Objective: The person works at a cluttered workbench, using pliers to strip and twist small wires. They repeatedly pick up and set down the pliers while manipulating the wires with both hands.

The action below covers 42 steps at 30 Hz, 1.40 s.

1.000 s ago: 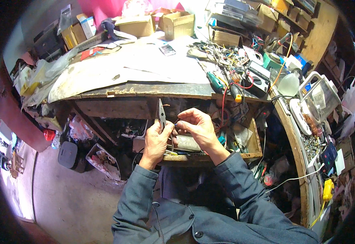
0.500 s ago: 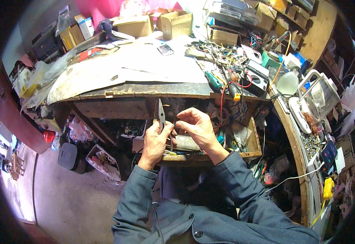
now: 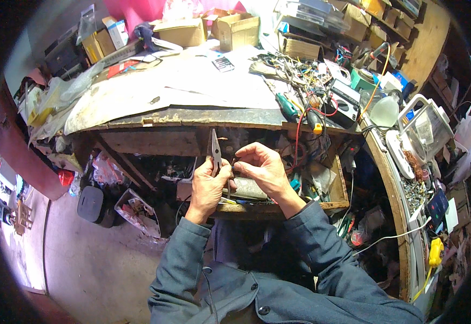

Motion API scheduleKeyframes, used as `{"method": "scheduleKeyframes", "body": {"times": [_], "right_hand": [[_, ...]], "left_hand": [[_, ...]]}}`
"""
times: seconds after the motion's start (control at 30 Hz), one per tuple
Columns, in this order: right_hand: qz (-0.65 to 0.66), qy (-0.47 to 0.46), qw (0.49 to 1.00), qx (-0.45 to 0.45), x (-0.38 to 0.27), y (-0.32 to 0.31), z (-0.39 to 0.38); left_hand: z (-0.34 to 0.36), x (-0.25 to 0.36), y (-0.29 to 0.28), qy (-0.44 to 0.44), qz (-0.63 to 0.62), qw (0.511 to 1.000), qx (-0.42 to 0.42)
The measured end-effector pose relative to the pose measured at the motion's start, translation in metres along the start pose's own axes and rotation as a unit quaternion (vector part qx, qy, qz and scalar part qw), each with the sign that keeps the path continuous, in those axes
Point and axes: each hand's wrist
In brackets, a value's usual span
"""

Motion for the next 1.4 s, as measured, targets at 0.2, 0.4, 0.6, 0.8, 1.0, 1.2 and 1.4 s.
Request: {"method": "scheduleKeyframes", "body": {"times": [0.2, 0.4, 0.6, 0.8, 1.0, 1.2, 1.4], "right_hand": [[-0.017, -0.013, 1.0, -0.002, -0.002, 0.001, -0.001], [-0.037, -0.015, 0.999, -0.004, -0.006, 0.001, -0.003], [-0.085, -0.025, 0.996, 0.026, -0.009, -0.006, -0.003], [-0.038, -0.02, 0.998, 0.053, -0.012, -0.004, -0.004], [-0.064, -0.065, 0.99, 0.106, -0.03, 0.006, -0.011], [-0.321, -0.362, 0.862, -0.148, -0.087, 0.069, -0.02], [-0.502, -0.355, 0.775, -0.143, -0.066, 0.0, 0.006]], "left_hand": [[-0.001, 0.001, 0.001, 0.004, -0.004, 1.0, 0.012], [-0.003, -0.002, -0.001, 0.016, 0.007, 1.0, 0.007], [-0.002, -0.001, -0.001, 0.011, 0.006, 1.0, 0.017], [-0.003, -0.004, -0.002, -0.001, -0.042, 0.998, 0.04], [0.0, -0.001, 0.001, -0.005, -0.048, 0.999, 0.017], [0.005, -0.016, -0.019, 0.084, 0.077, 0.993, 0.015], [0.004, -0.006, -0.009, -0.028, -0.087, 0.995, -0.046]]}}
Point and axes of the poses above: each hand's wrist, its own z-axis towards the middle knuckle, its own y-axis out of the palm, x = y × z, and after that the axes turned 7 degrees about -z, right-handed
